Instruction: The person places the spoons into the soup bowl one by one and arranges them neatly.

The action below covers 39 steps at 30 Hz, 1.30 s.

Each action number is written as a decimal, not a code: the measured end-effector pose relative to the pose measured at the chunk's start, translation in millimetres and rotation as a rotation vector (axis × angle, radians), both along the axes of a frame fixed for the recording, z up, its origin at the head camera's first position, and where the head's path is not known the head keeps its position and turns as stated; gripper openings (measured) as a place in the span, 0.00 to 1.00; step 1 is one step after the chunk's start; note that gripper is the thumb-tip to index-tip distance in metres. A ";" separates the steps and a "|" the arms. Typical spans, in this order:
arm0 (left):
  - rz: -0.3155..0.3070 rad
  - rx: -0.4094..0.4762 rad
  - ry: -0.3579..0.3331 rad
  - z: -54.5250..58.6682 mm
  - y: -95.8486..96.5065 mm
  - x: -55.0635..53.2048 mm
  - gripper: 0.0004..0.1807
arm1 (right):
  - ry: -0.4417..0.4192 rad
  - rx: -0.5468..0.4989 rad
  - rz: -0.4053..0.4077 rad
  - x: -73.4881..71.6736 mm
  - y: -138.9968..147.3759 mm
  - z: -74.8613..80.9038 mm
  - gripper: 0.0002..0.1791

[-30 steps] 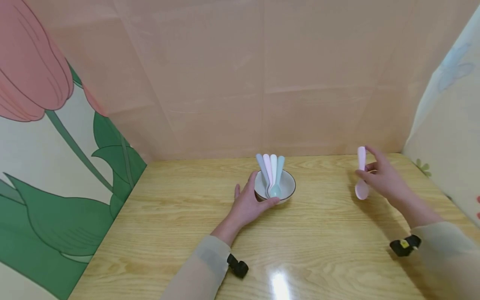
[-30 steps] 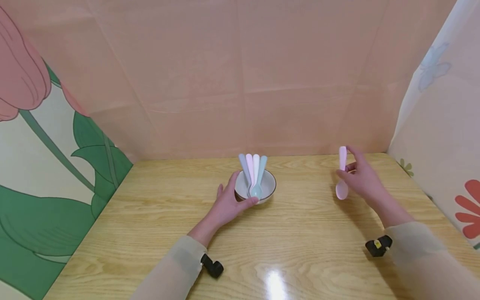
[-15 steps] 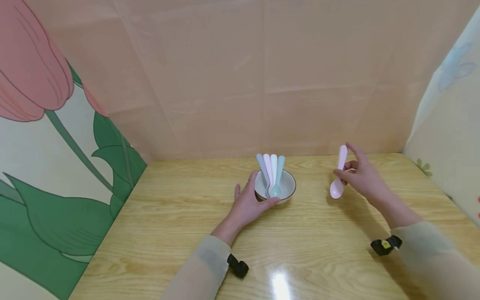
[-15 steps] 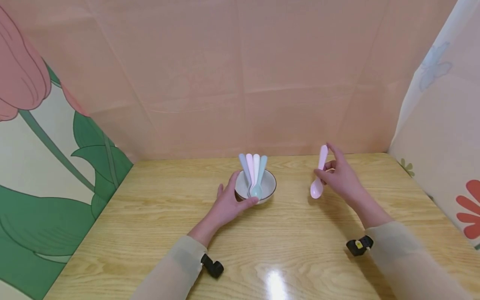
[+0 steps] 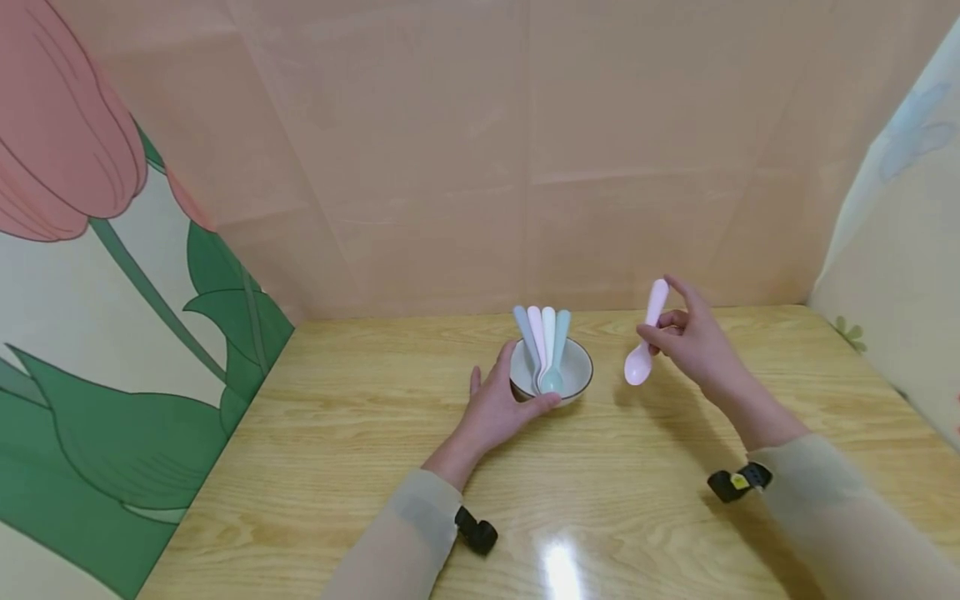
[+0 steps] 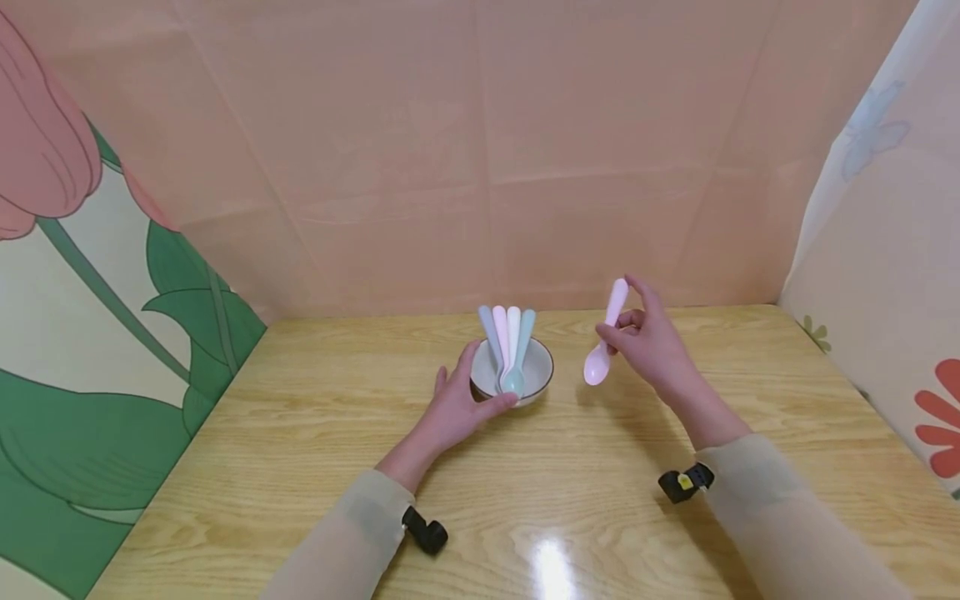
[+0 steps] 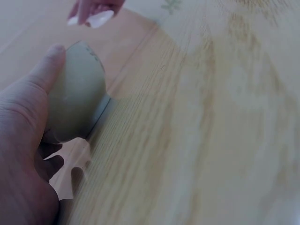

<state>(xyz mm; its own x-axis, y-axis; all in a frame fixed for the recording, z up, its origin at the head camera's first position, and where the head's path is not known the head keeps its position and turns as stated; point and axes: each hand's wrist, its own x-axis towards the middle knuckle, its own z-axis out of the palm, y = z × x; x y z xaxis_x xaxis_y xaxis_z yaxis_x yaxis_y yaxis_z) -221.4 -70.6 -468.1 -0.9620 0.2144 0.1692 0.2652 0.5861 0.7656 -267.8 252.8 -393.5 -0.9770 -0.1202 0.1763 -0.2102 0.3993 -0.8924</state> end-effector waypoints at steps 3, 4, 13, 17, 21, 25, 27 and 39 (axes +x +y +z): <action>0.001 -0.002 0.002 0.3 0.1 -0.2 0.62 | 0.003 -0.036 -0.007 -0.7 -6.9 2.6 0.54; 0.001 -0.001 0.003 0.4 0.2 -0.2 0.62 | -0.003 -0.047 -0.006 -0.9 -9.0 3.3 0.54; 0.000 0.001 0.006 0.6 -0.6 0.6 0.62 | -0.020 -0.107 0.009 -2.8 -28.4 7.4 0.52; 0.001 -0.002 0.002 1.2 -0.8 1.0 0.62 | -0.032 -0.120 0.019 -3.0 -38.2 8.1 0.51; 0.001 -0.004 0.000 1.4 -0.5 1.3 0.62 | -0.036 -0.119 0.030 -2.4 -47.3 7.6 0.51; 0.003 -0.004 0.003 0.9 0.2 1.1 0.62 | -0.038 -0.092 0.031 -1.3 -56.1 6.8 0.50; 0.002 0.000 0.007 0.5 0.3 0.7 0.61 | -0.046 -0.074 0.025 -0.8 -60.2 6.1 0.50; -0.007 0.018 0.013 -0.3 -0.7 0.5 0.62 | -0.054 0.011 0.016 -0.8 -77.8 -3.8 0.47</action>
<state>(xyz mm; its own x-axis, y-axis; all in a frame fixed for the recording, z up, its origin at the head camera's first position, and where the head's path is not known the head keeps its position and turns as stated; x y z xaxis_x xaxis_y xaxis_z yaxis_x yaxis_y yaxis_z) -220.9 -71.3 -468.4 -0.9580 0.2183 0.1859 0.2798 0.5701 0.7725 -268.6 175.0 -397.3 -0.9829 -0.1379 0.1221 -0.1685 0.4060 -0.8982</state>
